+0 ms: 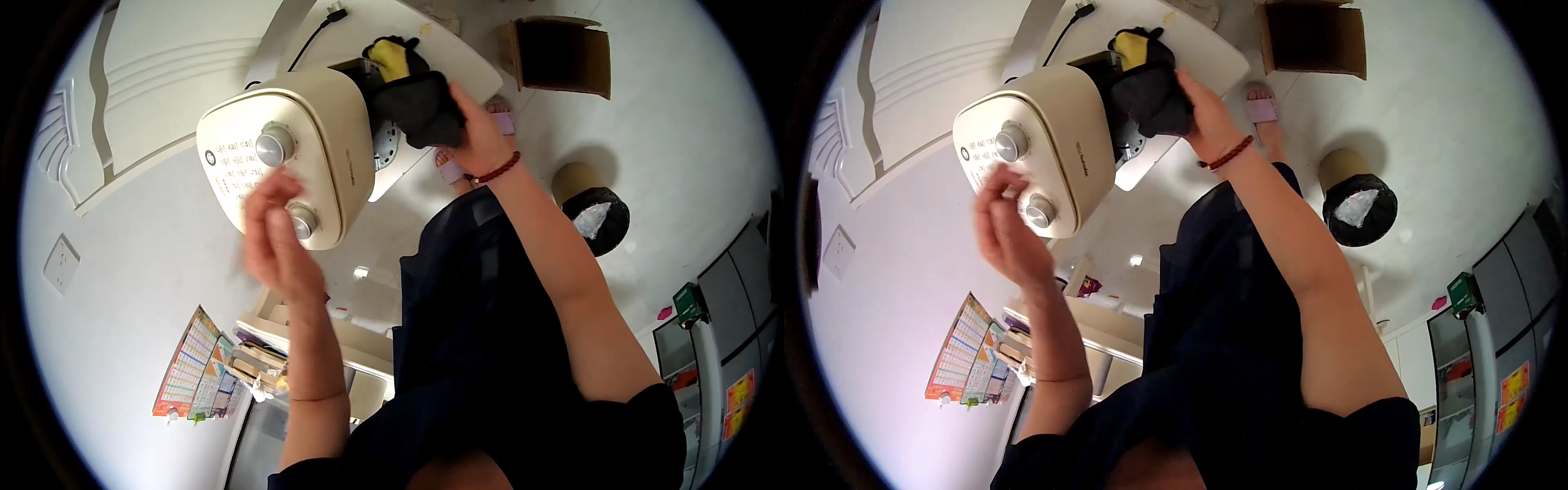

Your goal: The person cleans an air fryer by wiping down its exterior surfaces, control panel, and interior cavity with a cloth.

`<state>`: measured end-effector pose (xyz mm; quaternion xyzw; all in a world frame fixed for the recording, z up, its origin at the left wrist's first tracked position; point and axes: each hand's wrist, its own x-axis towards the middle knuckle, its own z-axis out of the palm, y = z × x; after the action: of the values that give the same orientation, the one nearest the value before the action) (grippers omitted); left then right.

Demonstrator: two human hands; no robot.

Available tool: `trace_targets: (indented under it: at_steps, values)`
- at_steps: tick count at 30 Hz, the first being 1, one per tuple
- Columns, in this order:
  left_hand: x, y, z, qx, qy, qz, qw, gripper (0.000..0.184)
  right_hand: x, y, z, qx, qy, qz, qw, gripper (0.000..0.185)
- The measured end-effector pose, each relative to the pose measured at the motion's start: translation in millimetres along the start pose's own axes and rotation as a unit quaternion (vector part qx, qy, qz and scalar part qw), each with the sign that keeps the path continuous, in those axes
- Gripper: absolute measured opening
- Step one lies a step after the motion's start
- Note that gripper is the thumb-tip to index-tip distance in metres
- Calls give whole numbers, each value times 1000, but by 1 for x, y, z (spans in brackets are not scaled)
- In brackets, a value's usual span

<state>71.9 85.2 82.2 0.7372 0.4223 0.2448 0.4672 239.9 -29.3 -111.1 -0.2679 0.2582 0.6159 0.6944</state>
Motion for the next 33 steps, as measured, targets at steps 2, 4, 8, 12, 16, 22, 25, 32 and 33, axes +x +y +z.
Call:
trace_targets:
  at_steps: [2,4,8,12,16,22,25,32,33]
  values:
    - [-34,5,15,-117,-94,-104,983,29,-35,-27,26,42,-4,62,997,46]
    - [-59,3,39,-183,-132,-276,934,35,-58,-40,44,59,23,65,996,46]
    - [-51,-8,77,-404,-71,-465,785,47,-88,-35,27,58,-127,49,989,45]
    - [-36,-12,84,-467,-64,-486,736,38,-125,-39,30,-498,-282,-22,820,43]
    - [-49,-27,83,-505,-41,-451,735,26,-132,-47,2,-370,-74,10,926,38]
    - [-51,-15,69,-465,-58,-357,808,25,-110,-16,31,-338,-81,-66,935,37]
    - [-50,-2,47,-96,-45,-140,984,24,-99,-8,42,-335,-16,-156,929,33]
    - [-12,-2,1,291,50,85,952,54,-44,10,129,-557,-163,-423,696,33]
    - [-2,-10,-3,334,31,77,939,64,-37,20,137,-597,-159,-444,649,33]
